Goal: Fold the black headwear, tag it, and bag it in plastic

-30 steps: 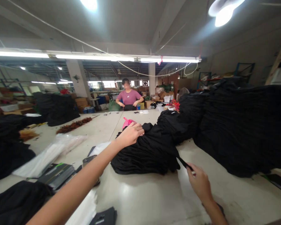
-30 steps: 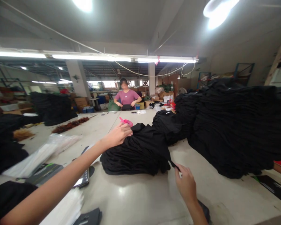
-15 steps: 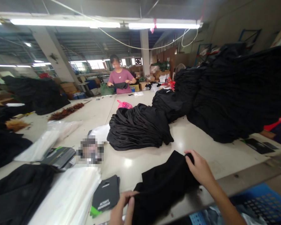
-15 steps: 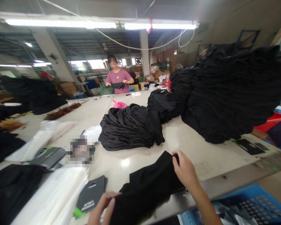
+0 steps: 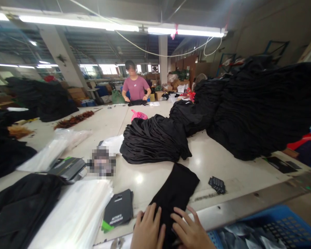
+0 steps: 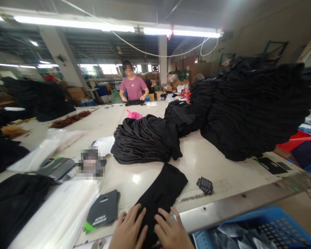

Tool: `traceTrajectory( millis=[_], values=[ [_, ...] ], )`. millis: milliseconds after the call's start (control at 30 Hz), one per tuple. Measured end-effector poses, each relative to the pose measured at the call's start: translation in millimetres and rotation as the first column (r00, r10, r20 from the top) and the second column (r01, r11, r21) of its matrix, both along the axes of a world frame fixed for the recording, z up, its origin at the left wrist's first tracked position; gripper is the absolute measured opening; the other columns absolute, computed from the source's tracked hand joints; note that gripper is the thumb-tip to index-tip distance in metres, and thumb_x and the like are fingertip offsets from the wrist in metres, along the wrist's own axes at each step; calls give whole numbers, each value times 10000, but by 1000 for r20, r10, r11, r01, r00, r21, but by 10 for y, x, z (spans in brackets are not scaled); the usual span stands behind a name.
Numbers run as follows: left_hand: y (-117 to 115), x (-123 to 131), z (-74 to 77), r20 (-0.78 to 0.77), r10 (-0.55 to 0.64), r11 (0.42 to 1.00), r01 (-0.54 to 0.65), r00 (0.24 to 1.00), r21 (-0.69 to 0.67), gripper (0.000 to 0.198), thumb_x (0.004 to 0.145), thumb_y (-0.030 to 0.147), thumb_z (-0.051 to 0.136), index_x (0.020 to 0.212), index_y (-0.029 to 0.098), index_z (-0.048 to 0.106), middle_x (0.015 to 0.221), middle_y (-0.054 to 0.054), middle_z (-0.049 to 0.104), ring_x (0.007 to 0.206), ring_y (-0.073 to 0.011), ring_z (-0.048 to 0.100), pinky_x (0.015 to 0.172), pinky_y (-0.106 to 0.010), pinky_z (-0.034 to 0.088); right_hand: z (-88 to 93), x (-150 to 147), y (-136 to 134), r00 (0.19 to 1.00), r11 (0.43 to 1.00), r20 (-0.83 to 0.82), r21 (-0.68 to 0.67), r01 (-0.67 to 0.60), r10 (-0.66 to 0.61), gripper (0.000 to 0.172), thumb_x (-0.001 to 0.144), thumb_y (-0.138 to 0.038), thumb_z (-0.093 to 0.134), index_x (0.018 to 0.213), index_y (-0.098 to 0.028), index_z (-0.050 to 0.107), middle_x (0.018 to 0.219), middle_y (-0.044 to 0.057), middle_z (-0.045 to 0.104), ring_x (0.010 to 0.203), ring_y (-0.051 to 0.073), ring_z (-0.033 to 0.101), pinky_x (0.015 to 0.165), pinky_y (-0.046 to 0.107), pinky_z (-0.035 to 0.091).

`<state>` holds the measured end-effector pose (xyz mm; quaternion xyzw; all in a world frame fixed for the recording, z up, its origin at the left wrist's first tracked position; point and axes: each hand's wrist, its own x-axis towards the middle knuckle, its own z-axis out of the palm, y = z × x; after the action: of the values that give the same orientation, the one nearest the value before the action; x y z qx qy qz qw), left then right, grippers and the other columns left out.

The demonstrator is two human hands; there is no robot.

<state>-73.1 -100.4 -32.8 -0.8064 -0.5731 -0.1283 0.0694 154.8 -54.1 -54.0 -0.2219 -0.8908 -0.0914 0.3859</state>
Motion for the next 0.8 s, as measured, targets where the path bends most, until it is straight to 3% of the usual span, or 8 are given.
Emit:
traceTrajectory(
  millis=[133, 233, 367, 433, 500, 600, 700, 800],
  values=[
    [-111, -6, 198, 338, -99, 965, 173, 936, -196, 390, 1077, 418, 367, 1184, 260, 707, 1490, -61, 582, 1334, -246, 568, 1100, -419, 453, -213, 63, -110, 980, 978, -195, -206, 1, -42, 285, 1033, -281, 346, 974, -213, 616, 986, 59, 735, 1042, 226, 681, 965, 363, 488],
    [36, 84, 229, 587, 155, 939, 66, 795, -338, 477, 1097, 413, 223, 1239, 278, 658, 1276, -59, 689, 1172, -222, 626, 1040, -408, 474, -122, 76, 9, 893, 851, -314, -509, 130, -323, 280, 1043, -353, 402, 1068, -206, 639, 953, 83, 719, 878, 224, 695, 740, 308, 543],
    [298, 304, 81, 577, 333, 929, -156, 746, -335, 530, 1011, 492, 494, 1449, 196, 507, 1045, -95, 713, 1014, -276, 646, 1014, -484, 471, 15, 17, 153, 653, 651, -305, -654, 386, -694, 298, 1003, -454, 542, 849, -203, 583, 813, 73, 629, 719, 226, 624, 664, 340, 531],
    [367, 380, 61, 507, 241, 967, -159, 828, -200, 530, 1000, 342, 507, 1509, 200, 462, 1262, -148, 669, 1187, -302, 611, 1085, -534, 417, 47, 74, 143, 708, 697, -292, -606, 383, -643, 271, 977, -446, 593, 1038, -183, 605, 1069, 137, 655, 961, 267, 655, 814, 384, 564],
    [376, 390, 106, 421, 57, 995, -18, 905, -95, 582, 972, 164, 447, 1545, 263, 443, 1526, -137, 514, 1415, -311, 468, 1161, -562, 341, 41, 221, 78, 866, 777, -170, -545, 315, -470, 504, 887, -416, 725, 1317, -214, 557, 1409, 152, 563, 1287, 316, 556, 1038, 460, 513],
    [330, 295, 225, 409, -115, 963, 202, 905, -176, 533, 979, 123, 411, 1454, 319, 555, 1544, -67, 521, 1445, -273, 451, 1207, -557, 293, -24, 501, -51, 978, 842, 95, -498, 207, -184, 766, 730, -225, 824, 1431, -284, 521, 1522, 78, 526, 1386, 336, 495, 1176, 520, 402],
    [317, 189, 305, 588, 91, 934, 136, 804, -330, 361, 1072, 359, 366, 1298, 288, 638, 1258, -55, 706, 1197, -233, 624, 1112, -477, 427, -61, 631, -112, 991, 834, 83, -535, 132, -104, 497, 805, -121, 686, 1273, -273, 622, 1367, 54, 653, 1271, 280, 602, 1166, 467, 412],
    [383, 221, 355, 682, 373, 892, -42, 629, -450, 555, 1095, 477, 159, 1223, 225, 636, 1017, -67, 751, 957, -221, 695, 920, -384, 537, 7, 486, -33, 962, 685, -57, -713, 149, -268, 292, 990, -344, 560, 1267, -256, 587, 1191, 65, 721, 1121, 232, 684, 1000, 359, 524]
  ],
)
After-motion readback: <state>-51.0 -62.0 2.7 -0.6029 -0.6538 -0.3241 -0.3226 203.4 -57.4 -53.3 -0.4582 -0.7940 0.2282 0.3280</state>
